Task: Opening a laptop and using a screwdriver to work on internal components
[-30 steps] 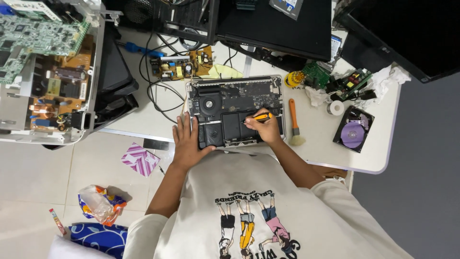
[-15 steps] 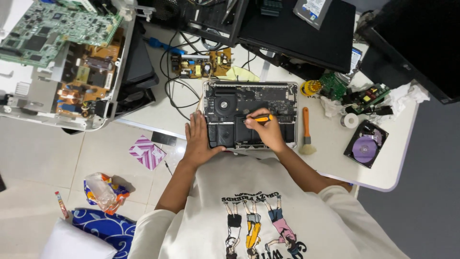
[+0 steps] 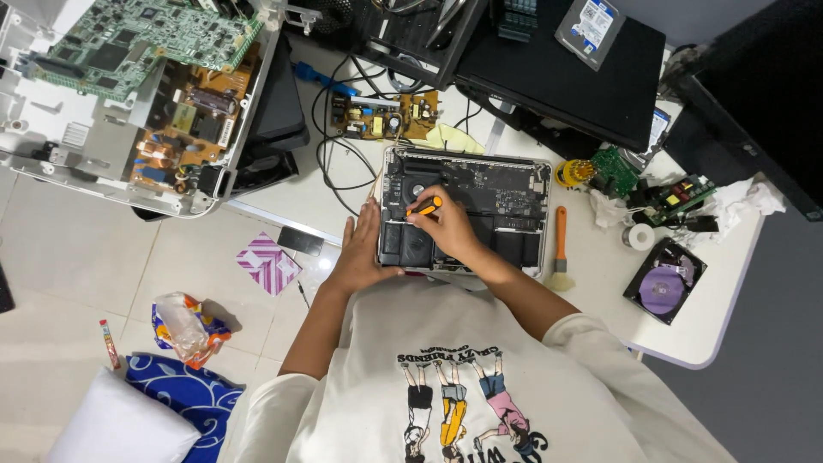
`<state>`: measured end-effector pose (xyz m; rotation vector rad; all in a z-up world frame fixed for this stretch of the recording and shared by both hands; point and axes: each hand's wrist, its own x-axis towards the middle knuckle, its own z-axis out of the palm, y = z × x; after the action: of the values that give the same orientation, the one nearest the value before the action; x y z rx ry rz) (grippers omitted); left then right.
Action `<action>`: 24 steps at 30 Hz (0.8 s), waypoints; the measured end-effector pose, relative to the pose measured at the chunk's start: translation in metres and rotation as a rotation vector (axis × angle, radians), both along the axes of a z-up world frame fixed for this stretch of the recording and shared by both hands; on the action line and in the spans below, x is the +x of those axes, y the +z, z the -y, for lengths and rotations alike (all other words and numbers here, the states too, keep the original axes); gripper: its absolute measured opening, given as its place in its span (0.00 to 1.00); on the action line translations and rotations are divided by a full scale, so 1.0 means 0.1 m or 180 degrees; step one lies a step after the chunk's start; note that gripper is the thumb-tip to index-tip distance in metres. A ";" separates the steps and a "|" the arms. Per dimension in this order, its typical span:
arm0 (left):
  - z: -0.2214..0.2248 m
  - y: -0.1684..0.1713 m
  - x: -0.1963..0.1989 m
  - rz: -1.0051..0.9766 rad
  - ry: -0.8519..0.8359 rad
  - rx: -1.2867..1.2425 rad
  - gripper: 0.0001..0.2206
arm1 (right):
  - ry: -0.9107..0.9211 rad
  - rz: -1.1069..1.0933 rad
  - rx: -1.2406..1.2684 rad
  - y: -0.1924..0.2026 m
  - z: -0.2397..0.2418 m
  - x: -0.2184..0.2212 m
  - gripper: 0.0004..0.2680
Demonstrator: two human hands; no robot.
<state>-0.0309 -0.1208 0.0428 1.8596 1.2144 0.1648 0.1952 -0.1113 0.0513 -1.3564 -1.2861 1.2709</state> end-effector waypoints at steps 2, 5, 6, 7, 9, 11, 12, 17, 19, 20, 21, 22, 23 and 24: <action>0.00 0.01 0.00 0.0004 0.0000 -0.0004 0.64 | 0.0069 0.0001 0.0051 0.03 0.00 -0.01 0.14; -0.01 0.03 0.00 -0.0003 -0.0008 -0.0058 0.64 | 0.0172 0.0302 0.0225 0.12 0.01 -0.01 0.13; -0.01 0.05 0.00 -0.0003 -0.0014 -0.0077 0.64 | 0.0206 0.0386 0.0257 0.15 0.01 -0.02 0.13; -0.02 0.07 0.00 -0.0003 -0.0019 -0.0095 0.63 | 0.0240 0.0470 0.0289 0.19 0.01 -0.04 0.12; -0.02 0.06 0.00 -0.0014 -0.0025 -0.0089 0.63 | 0.0271 0.0617 0.0358 0.24 0.01 -0.06 0.11; -0.02 0.05 -0.01 -0.0022 -0.0027 -0.0079 0.64 | 0.0307 0.0765 0.0432 0.30 0.00 -0.09 0.11; -0.02 0.04 -0.01 -0.0037 -0.0043 -0.0059 0.64 | 0.0337 0.0884 0.0415 0.33 0.00 -0.10 0.11; -0.02 0.02 -0.01 -0.0008 -0.0027 -0.0063 0.64 | 0.0459 0.1188 0.0252 0.40 -0.13 -0.10 0.11; -0.02 0.01 0.00 -0.0042 -0.0035 -0.0048 0.63 | 0.0598 0.1325 -0.0008 0.43 -0.21 -0.10 0.12; -0.02 0.02 0.00 -0.0043 -0.0036 -0.0051 0.63 | 0.0597 0.1323 -0.0010 0.43 -0.25 -0.10 0.12; -0.02 0.02 0.00 -0.0035 -0.0032 -0.0065 0.63 | 0.0731 0.1415 -0.0119 0.43 -0.28 -0.10 0.12; -0.02 0.03 0.00 -0.0026 -0.0032 -0.0079 0.63 | 0.0862 0.1507 -0.0228 0.42 -0.32 -0.09 0.12; -0.02 0.05 0.00 -0.0026 -0.0037 -0.0081 0.63 | 0.0857 0.1507 -0.0231 0.46 -0.33 -0.11 0.12; -0.03 0.07 0.01 -0.0042 -0.0039 -0.0086 0.63 | 0.1106 0.1785 -0.0133 0.49 -0.34 -0.14 0.13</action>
<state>-0.0301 -0.1175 0.0493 1.8470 1.2082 0.1290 0.1816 -0.0772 0.1007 -1.6374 -1.9567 1.1828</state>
